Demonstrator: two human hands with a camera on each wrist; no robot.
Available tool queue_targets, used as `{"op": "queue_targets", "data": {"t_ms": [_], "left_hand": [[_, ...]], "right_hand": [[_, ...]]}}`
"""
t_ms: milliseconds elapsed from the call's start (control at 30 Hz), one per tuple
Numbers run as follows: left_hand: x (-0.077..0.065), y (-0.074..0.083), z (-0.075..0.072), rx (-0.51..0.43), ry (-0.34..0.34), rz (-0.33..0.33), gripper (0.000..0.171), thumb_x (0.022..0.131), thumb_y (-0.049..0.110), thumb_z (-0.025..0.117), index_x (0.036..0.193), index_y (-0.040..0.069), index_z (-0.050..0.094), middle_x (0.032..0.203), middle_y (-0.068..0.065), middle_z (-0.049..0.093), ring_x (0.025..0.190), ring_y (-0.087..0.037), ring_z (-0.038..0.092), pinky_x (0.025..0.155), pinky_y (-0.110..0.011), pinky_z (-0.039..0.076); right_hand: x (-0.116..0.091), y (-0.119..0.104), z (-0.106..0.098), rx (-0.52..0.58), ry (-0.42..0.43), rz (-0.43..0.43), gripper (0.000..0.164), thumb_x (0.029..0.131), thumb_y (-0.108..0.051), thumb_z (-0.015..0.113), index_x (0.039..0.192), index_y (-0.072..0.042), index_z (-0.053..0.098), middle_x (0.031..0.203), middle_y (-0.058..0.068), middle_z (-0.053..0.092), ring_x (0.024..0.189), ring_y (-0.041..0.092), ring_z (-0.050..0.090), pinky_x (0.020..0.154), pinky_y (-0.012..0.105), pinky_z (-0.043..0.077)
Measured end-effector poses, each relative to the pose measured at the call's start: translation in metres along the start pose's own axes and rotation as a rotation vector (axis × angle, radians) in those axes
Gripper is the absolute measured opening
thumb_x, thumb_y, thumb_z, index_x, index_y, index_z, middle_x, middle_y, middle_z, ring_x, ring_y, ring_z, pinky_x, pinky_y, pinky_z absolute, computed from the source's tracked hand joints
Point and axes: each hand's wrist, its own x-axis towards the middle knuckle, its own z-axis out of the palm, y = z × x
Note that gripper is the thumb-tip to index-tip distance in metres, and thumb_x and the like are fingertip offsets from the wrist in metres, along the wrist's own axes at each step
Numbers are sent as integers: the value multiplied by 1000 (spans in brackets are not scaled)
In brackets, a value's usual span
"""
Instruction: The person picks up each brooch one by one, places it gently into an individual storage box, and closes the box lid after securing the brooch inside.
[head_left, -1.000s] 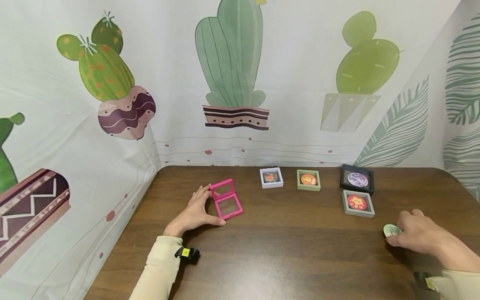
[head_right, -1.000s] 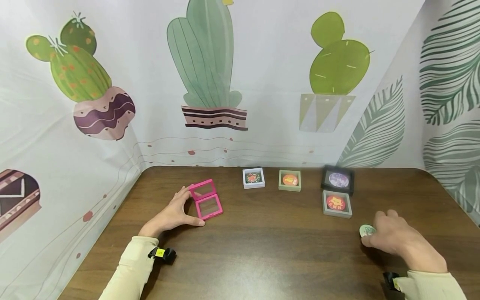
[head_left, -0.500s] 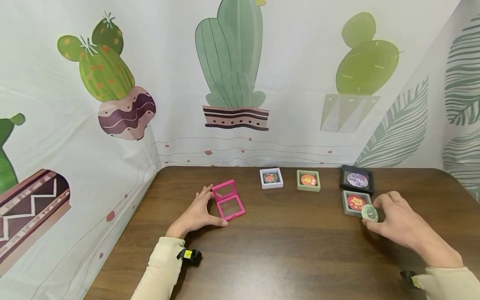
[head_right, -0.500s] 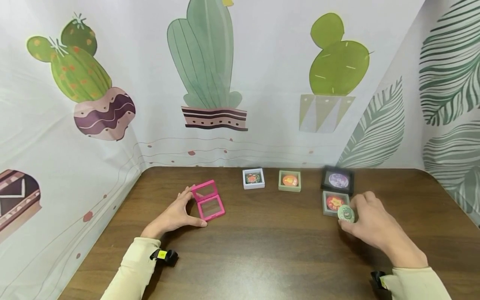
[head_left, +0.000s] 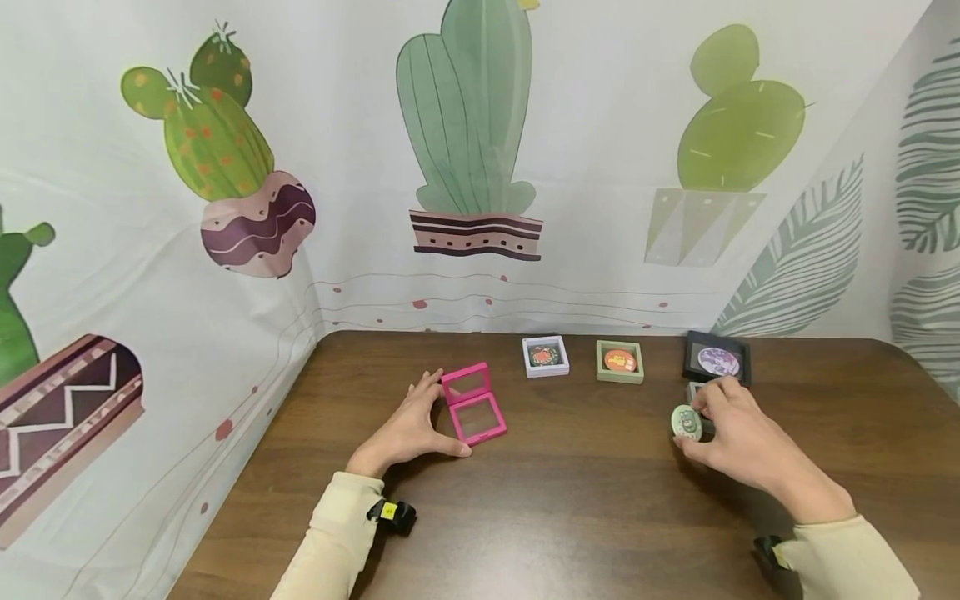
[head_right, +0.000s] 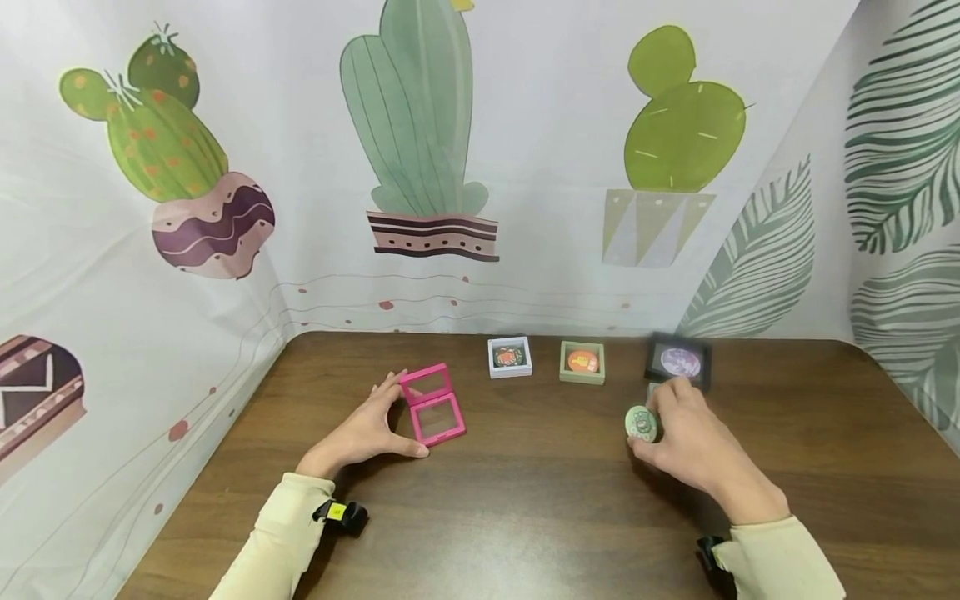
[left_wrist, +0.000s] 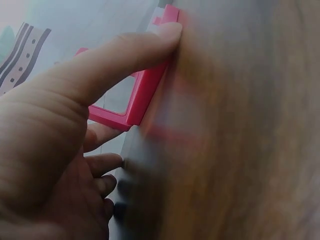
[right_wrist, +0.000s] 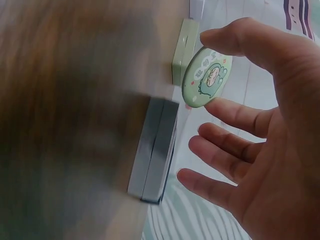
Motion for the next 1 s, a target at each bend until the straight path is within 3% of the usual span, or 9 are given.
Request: {"op": "queue_targets", "data": {"t_ms": [233, 567, 867, 1000], "left_hand": [[3, 2, 6, 12, -1, -3, 92, 68, 41, 100, 138, -1, 59, 174, -20, 18, 161, -40, 1, 128, -57, 3], [6, 14, 14, -6, -4, 20, 89, 67, 40, 101, 136, 0, 61, 174, -21, 20, 161, -42, 1, 128, -58, 2], [10, 21, 21, 6, 2, 40, 89, 65, 40, 102, 134, 1, 62, 172, -21, 24, 161, -40, 4, 129, -56, 3], [10, 26, 23, 9, 0, 51, 93, 65, 39, 102, 137, -1, 60, 172, -22, 24, 161, -41, 4, 129, -54, 3]], "right_hand": [[8, -16, 8, 36, -23, 0, 44, 78, -26, 90, 102, -3, 60, 111, 16, 54, 105, 41, 54, 83, 60, 51], [26, -43, 20, 79, -16, -53, 41, 78, -24, 88, 100, -4, 59, 110, 13, 53, 102, 34, 55, 84, 51, 52], [43, -69, 28, 82, -73, -33, 44, 82, -30, 88, 104, -6, 59, 111, 12, 52, 100, 31, 54, 70, 47, 55], [52, -80, 32, 98, -92, -45, 45, 82, -30, 88, 106, -5, 60, 115, 14, 53, 103, 32, 55, 76, 48, 56]]}}
